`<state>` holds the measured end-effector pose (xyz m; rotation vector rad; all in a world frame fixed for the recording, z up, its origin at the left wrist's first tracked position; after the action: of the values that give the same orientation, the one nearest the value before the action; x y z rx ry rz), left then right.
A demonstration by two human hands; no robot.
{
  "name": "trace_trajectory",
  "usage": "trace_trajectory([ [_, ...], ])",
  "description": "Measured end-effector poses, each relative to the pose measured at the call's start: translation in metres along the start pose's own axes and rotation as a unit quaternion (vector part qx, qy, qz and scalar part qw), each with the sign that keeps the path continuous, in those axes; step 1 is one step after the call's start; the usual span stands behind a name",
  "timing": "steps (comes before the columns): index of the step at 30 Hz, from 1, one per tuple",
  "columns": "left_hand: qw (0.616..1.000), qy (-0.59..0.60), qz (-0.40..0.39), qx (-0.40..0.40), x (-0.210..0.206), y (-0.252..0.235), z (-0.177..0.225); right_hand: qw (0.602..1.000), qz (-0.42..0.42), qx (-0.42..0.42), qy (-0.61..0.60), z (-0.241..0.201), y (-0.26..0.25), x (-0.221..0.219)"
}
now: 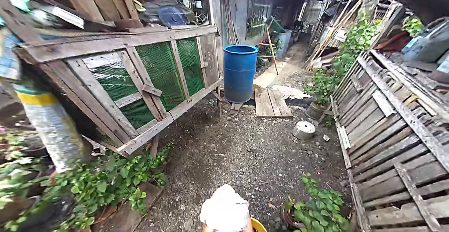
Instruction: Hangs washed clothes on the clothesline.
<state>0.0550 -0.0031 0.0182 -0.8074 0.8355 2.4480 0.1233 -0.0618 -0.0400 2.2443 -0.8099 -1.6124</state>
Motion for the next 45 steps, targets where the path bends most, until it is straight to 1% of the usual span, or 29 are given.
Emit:
trace_trajectory([
  [1,0.999,0.045,-0.011,0.006,0.014,-0.001,-0.001,0.997,-0.036,0.032,-0.058,-0.005,-0.011,0.001],
  [2,0.998,0.055,-0.03,0.007,0.032,-0.003,0.002,0.994,-0.038,0.067,-0.083,-0.014,-0.018,0.004],
  [3,0.999,0.012,-0.045,0.0,0.05,-0.006,0.008,0.991,-0.011,0.102,-0.088,-0.029,-0.021,0.005],
  [5,0.979,-0.188,-0.077,0.001,0.086,-0.014,0.018,0.98,0.061,0.177,-0.061,-0.064,-0.017,0.001],
  [6,0.949,-0.292,-0.112,0.038,0.102,-0.016,0.018,0.973,0.081,0.216,-0.029,-0.077,-0.011,-0.005],
  [7,0.922,-0.343,-0.152,0.096,0.114,-0.018,0.013,0.962,0.093,0.257,0.021,-0.085,-0.005,-0.013],
  [8,0.916,-0.321,-0.18,0.16,0.123,-0.019,0.003,0.944,0.095,0.303,0.087,-0.088,0.001,-0.022],
  [9,0.926,-0.261,-0.179,0.204,0.127,-0.021,-0.01,0.916,0.089,0.351,0.169,-0.084,0.007,-0.031],
  [11,0.955,-0.14,-0.12,0.233,0.107,-0.021,-0.035,0.839,0.073,0.426,0.332,-0.062,0.024,-0.047],
  [13,0.977,-0.025,-0.073,0.198,0.068,-0.023,-0.05,0.789,0.072,0.451,0.411,-0.041,0.042,-0.05],
  [14,0.983,-0.018,-0.073,0.169,0.043,-0.024,-0.049,0.777,0.08,0.457,0.426,-0.035,0.05,-0.047],
  [15,0.983,-0.041,0.007,0.176,0.007,-0.023,-0.04,0.763,0.1,0.47,0.432,-0.034,0.058,-0.04],
  [16,0.984,-0.054,0.021,0.166,-0.018,-0.027,-0.036,0.749,0.129,0.487,0.43,-0.038,0.066,-0.029],
  [17,0.989,-0.062,-0.033,0.129,-0.032,-0.039,-0.038,0.741,0.163,0.499,0.419,-0.047,0.074,-0.017],
  [19,0.986,-0.059,-0.145,0.052,-0.052,-0.067,-0.049,0.764,0.214,0.502,0.344,-0.076,0.091,0.005],
  [21,0.965,-0.142,-0.22,0.009,-0.093,-0.072,-0.052,0.813,0.241,0.476,0.233,-0.111,0.103,0.021],
  [23,0.925,-0.214,-0.313,-0.019,-0.14,-0.065,-0.057,0.864,0.262,0.411,0.123,-0.143,0.109,0.035],
  [26,0.873,-0.257,-0.414,-0.018,-0.198,-0.051,-0.076,0.932,0.262,0.246,0.036,-0.185,0.113,0.056],
  [27,0.874,-0.254,-0.414,0.0,-0.213,-0.047,-0.085,0.946,0.247,0.206,0.038,-0.2,0.114,0.063],
  [29,0.907,-0.214,-0.356,0.068,-0.233,-0.043,-0.108,0.953,0.22,0.195,0.077,-0.23,0.119,0.076],
  [32,0.952,-0.089,-0.216,0.199,-0.251,-0.037,-0.144,0.926,0.157,0.309,0.151,-0.268,0.133,0.102],
  [33,0.956,-0.047,-0.169,0.236,-0.256,-0.033,-0.155,0.914,0.096,0.367,0.144,-0.274,0.139,0.112],
  [35,0.945,0.004,-0.131,0.299,-0.261,-0.029,-0.176,0.888,-0.03,0.455,0.062,-0.276,0.15,0.129],
  [36,0.941,0.001,-0.132,0.312,-0.263,-0.027,-0.184,0.879,-0.032,0.476,0.019,-0.272,0.156,0.134],
  [37,0.941,-0.022,-0.14,0.307,-0.265,-0.026,-0.19,0.868,0.003,0.496,-0.029,-0.265,0.162,0.137],
  [40,0.951,-0.165,-0.18,0.19,-0.272,-0.019,-0.195,0.841,0.133,0.517,-0.088,-0.252,0.171,0.135],
  [42,0.931,-0.247,-0.259,0.066,-0.289,-0.01,-0.189,0.861,0.148,0.477,-0.097,-0.259,0.174,0.136],
  [43,0.904,-0.281,-0.323,-0.004,-0.299,-0.005,-0.185,0.878,0.148,0.445,-0.098,-0.266,0.175,0.137],
  [45,0.804,-0.34,-0.463,-0.151,-0.32,0.01,-0.174,0.907,0.147,0.388,-0.072,-0.283,0.179,0.136],
])
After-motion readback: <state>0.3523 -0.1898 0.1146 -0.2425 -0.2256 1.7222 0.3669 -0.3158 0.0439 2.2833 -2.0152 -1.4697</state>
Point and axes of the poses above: each hand's wrist, its own y-axis away from the middle knuckle, its own x-axis out of the back of the hand, z = x × y, the point moved 5 cm from there along -y, towards the middle knuckle, and after that the axes turned 4 degrees about -x, right-handed, at the moved point
